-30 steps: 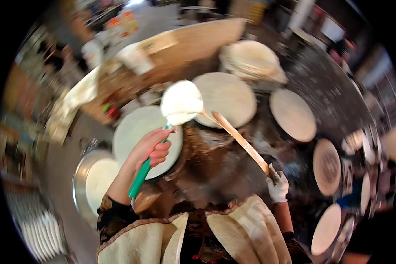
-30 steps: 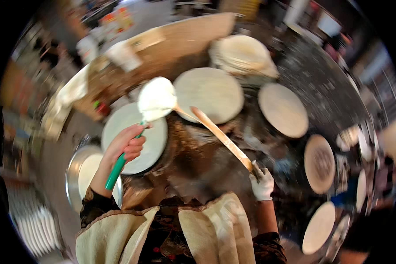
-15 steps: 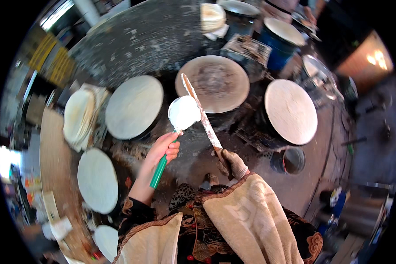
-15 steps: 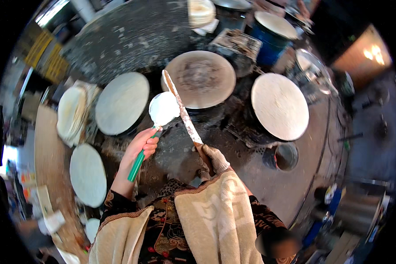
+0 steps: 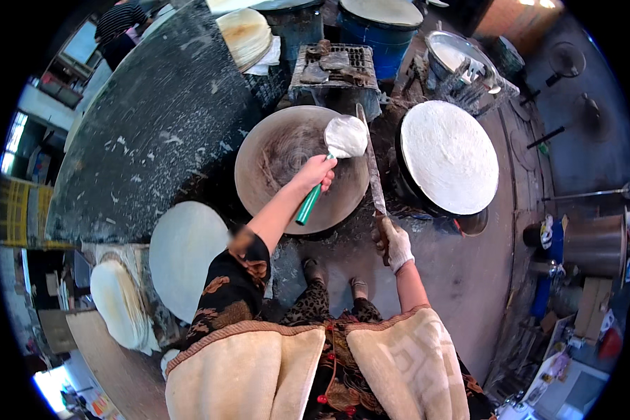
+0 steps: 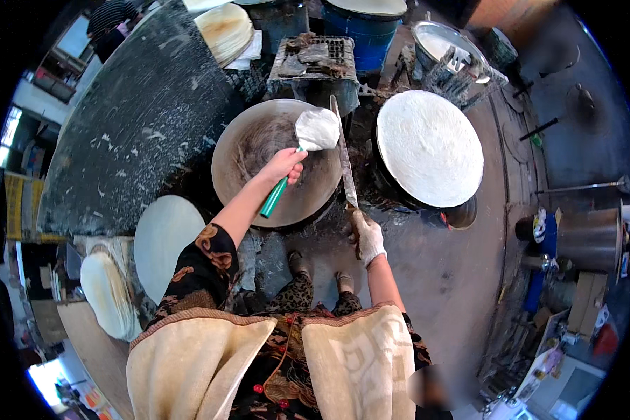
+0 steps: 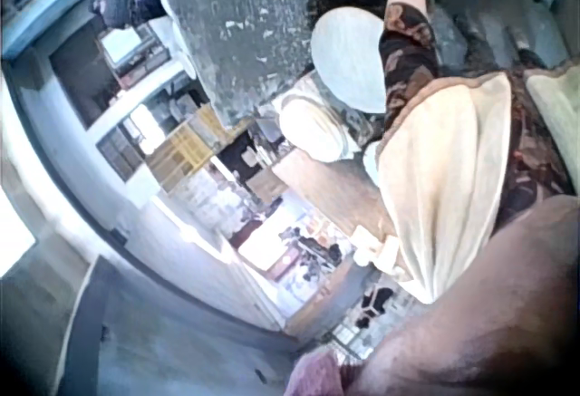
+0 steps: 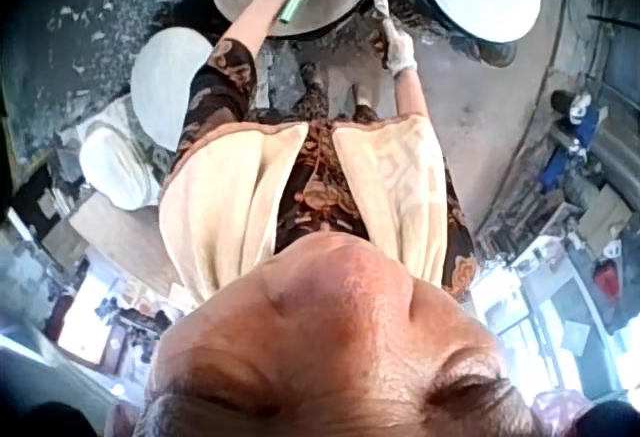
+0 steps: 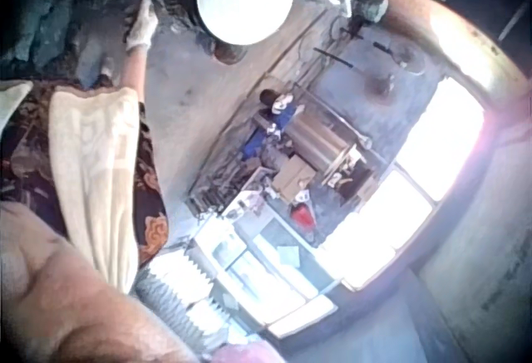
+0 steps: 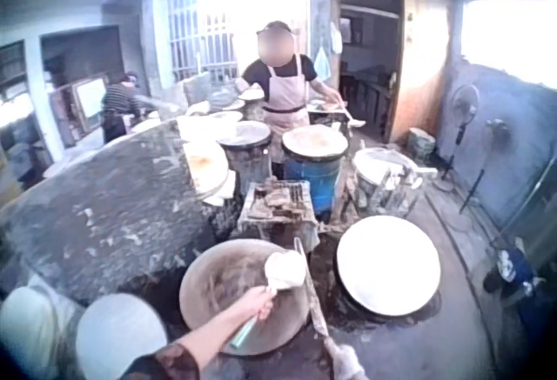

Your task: The person pours batter from a ladle onto a hot circular griddle and uses a wooden spreader to distribute it into a thin, round crepe. They then lift the cooked crepe and place it onto a growing stack of finished crepes. The process is repeated continuously with multiple crepes being prepared in a commercial kitchen setting.

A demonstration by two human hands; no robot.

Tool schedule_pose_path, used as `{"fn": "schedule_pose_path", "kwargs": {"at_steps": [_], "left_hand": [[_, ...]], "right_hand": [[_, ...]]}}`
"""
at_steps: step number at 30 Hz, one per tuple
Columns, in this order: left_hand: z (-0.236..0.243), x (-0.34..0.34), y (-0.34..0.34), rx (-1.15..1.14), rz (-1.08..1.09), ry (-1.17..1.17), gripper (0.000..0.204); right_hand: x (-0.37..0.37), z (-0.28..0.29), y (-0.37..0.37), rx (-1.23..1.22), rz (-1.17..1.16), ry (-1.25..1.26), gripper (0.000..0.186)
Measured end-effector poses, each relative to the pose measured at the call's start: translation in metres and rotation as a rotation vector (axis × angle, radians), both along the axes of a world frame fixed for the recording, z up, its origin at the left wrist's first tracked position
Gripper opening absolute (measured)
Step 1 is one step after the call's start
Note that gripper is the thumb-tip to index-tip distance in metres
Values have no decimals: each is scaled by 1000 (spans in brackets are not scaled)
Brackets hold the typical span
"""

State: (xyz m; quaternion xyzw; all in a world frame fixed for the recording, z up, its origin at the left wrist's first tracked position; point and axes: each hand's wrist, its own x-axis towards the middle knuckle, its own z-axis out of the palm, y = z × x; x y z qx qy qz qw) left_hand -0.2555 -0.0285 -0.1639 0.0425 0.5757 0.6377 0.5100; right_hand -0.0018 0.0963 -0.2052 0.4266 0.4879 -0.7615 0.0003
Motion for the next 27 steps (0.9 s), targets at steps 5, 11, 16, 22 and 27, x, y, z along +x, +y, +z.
{"fn": "schedule_pose_path", "kwargs": {"at_steps": [5,11,16,22,27], "left_hand": [[-20,-46,16,-105,64,390,15],[3,-98,-44,-182,-206,1746,48],[6,-104,-46,-199,-375,1886,56],[-9,-121,-81,-500,-217,1858,54],[-12,-113,-114,-583,-198,1788,56]], "right_hand": [[13,9,-21,271,-14,-126,44],[9,32,-34,482,97,-175,47],[-60,41,-52,426,158,-113,51],[-126,39,-84,267,128,-9,47],[-76,36,-56,333,0,67,45]]}}
